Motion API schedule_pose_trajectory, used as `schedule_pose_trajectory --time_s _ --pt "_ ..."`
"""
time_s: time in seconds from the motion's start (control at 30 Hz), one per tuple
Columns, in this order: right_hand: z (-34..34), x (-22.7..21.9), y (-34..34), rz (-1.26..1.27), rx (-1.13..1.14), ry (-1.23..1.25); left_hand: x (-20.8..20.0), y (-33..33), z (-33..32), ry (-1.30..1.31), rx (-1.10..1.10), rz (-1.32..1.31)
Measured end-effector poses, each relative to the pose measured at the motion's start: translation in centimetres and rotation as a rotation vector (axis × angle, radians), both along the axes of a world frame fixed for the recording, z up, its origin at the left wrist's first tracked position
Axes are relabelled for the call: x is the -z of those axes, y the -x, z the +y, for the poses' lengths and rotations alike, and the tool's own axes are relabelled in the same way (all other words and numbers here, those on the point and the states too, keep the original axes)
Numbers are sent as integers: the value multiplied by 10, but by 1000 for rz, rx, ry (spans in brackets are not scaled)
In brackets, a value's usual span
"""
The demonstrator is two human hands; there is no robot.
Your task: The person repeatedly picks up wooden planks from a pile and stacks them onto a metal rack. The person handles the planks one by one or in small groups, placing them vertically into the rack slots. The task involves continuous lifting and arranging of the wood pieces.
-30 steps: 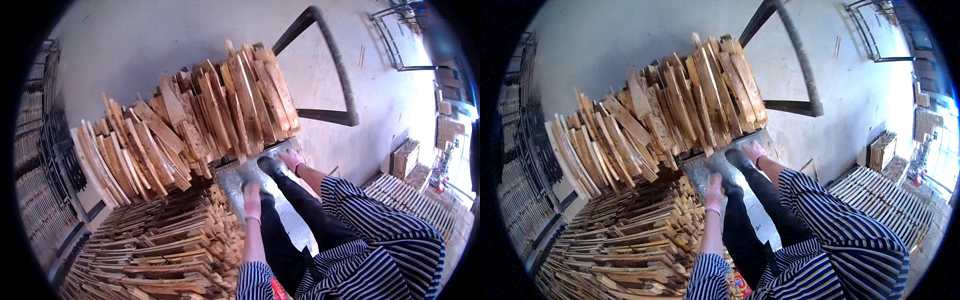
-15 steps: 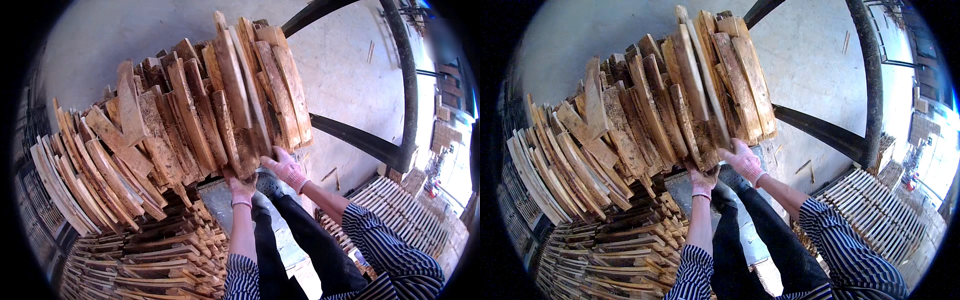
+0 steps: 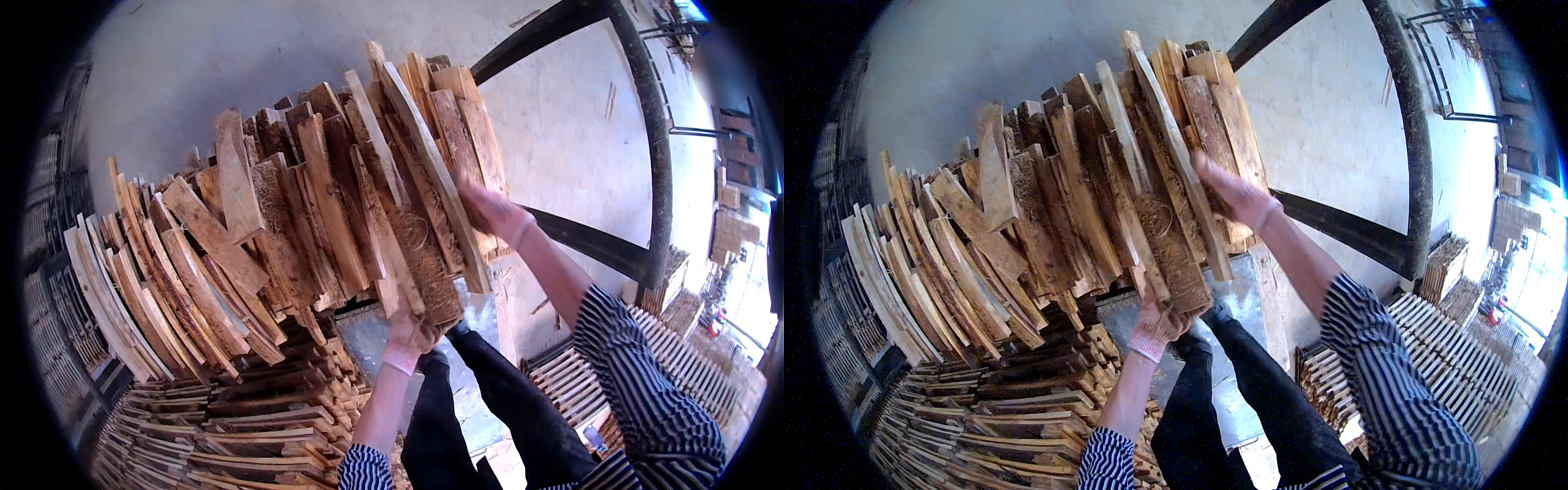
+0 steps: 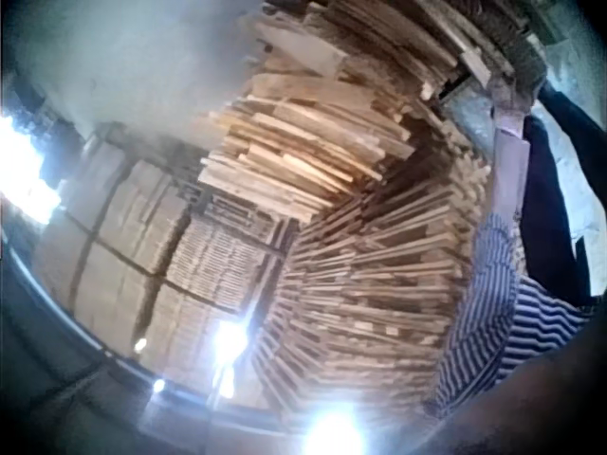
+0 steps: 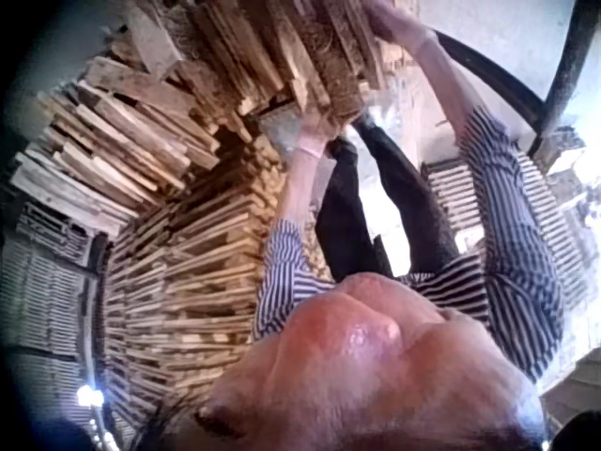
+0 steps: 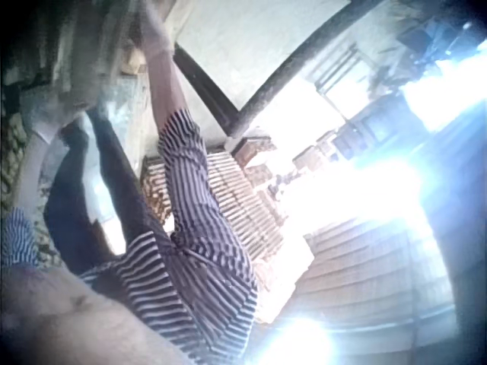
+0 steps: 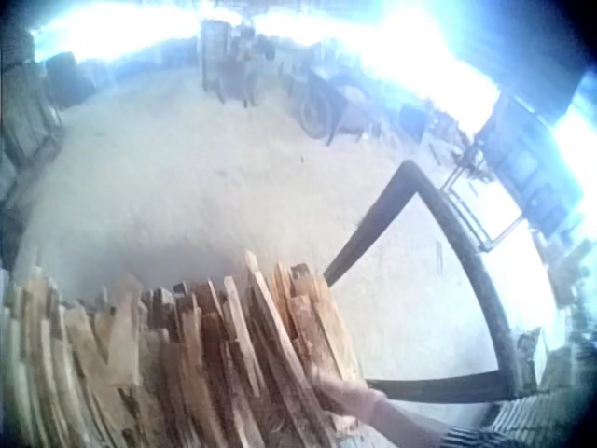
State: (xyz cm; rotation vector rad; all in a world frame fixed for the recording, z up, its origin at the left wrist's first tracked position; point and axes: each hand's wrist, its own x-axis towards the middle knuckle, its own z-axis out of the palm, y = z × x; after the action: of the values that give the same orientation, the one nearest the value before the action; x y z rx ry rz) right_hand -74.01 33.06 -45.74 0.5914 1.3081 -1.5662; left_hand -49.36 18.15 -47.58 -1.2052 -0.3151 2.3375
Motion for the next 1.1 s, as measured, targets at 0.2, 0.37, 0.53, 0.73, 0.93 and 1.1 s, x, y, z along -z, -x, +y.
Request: schedule_pose_trajectory --time_s 0.2,0.37,0.53,0.73,0.93,1.1 --pt "-28 31 27 234 -136 -164 44 16 -5 27 275 232" --pt "-30 19 4 228 -124 -39 61 35 -6 354 292 240" --pt "-16 -7 -45 204 -143 -55 -1 39 28 706 256 235" --pt "7 -97 -146 -94 -17 167 -129 -28 22 954 633 324" --pt "12 -180 -252 -344 105 93 -251 -110 19 971 963 214" --pt "8 -248 -291 -239 -65 -67 -336 -144 26 815 951 50"
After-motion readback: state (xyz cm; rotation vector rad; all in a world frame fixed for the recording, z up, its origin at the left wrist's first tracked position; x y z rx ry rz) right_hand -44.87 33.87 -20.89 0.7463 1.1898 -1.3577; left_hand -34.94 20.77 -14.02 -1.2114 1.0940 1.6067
